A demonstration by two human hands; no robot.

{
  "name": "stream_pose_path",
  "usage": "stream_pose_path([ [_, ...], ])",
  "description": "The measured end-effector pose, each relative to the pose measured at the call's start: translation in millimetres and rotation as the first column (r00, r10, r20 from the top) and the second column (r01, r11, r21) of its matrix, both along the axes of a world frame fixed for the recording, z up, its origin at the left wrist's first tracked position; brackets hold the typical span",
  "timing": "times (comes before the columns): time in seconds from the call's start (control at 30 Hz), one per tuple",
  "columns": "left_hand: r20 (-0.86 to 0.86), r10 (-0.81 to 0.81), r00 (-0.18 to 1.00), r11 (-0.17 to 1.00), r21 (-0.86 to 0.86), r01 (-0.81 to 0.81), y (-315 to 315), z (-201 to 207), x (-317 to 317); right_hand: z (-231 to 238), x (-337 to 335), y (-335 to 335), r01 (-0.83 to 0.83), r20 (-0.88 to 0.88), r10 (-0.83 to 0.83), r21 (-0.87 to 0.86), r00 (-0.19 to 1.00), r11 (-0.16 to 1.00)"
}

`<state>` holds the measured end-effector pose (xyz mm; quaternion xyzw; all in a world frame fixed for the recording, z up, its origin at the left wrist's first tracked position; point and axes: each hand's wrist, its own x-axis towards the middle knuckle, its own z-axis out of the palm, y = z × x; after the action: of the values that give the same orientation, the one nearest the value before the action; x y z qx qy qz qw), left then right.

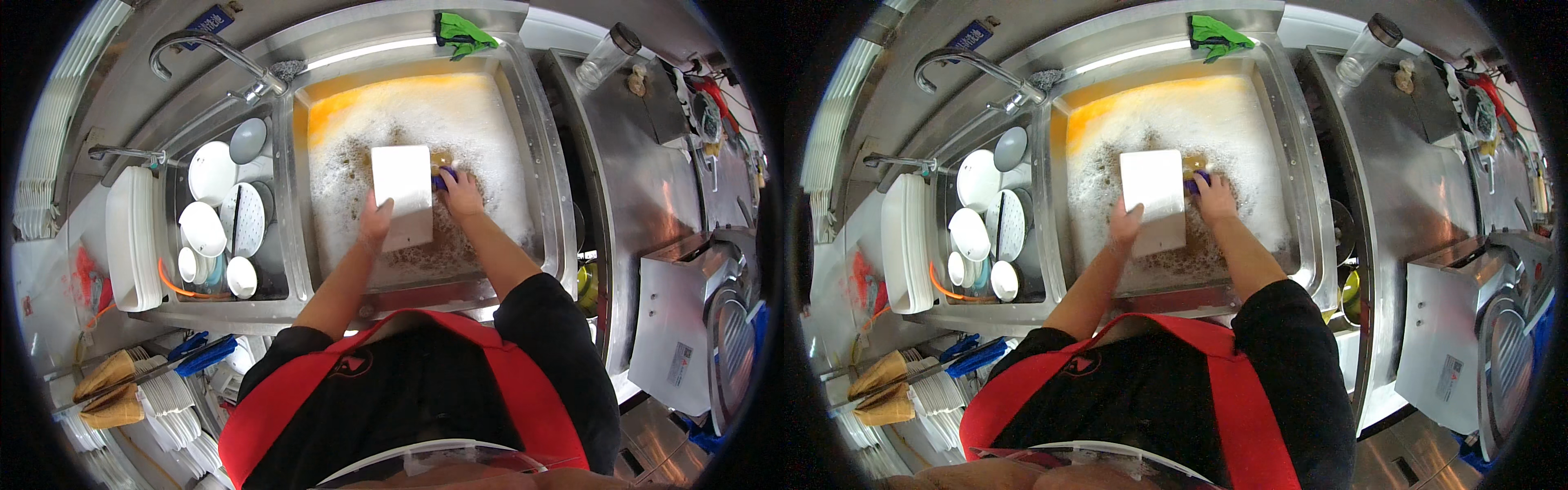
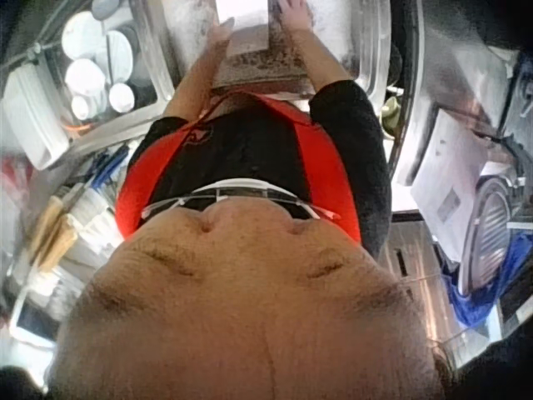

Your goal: The person washes chopsticks, plates, bowls, and a ladle in a soapy sink using a purple sponge. They scrub each item and place it into the adjacent sink basin.

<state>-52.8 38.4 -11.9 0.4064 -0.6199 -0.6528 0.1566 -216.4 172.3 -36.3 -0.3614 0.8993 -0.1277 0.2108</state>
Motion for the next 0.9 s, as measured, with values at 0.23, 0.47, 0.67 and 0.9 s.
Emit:
stream_pose_path([
  [0.23, 0.008, 0.058, 0.998, 0.994, -0.095, -0.057, -22, -7, -16, 22, -4, -16, 0.756, 0.868, -0.230, -0.220, 0.441, 0.616],
  [0.47, 0.062, -0.083, 0.995, 0.986, -0.138, 0.091, 4, 10, -19, 65, 5, -61, 0.322, 0.271, -0.188, -0.632, 0.944, 0.705],
  [0.67, -0.224, 0.287, 0.931, 0.917, 0.346, -0.200, 4, -3, -30, 30, 67, -46, 0.023, 0.113, 0.055, -0.592, 0.992, 0.806],
  [0.9, -0.190, 0.311, 0.931, 0.949, 0.107, -0.296, -13, -17, -23, -6, 63, -1, -0.163, 0.043, 0.172, -0.171, 0.984, 0.972],
])
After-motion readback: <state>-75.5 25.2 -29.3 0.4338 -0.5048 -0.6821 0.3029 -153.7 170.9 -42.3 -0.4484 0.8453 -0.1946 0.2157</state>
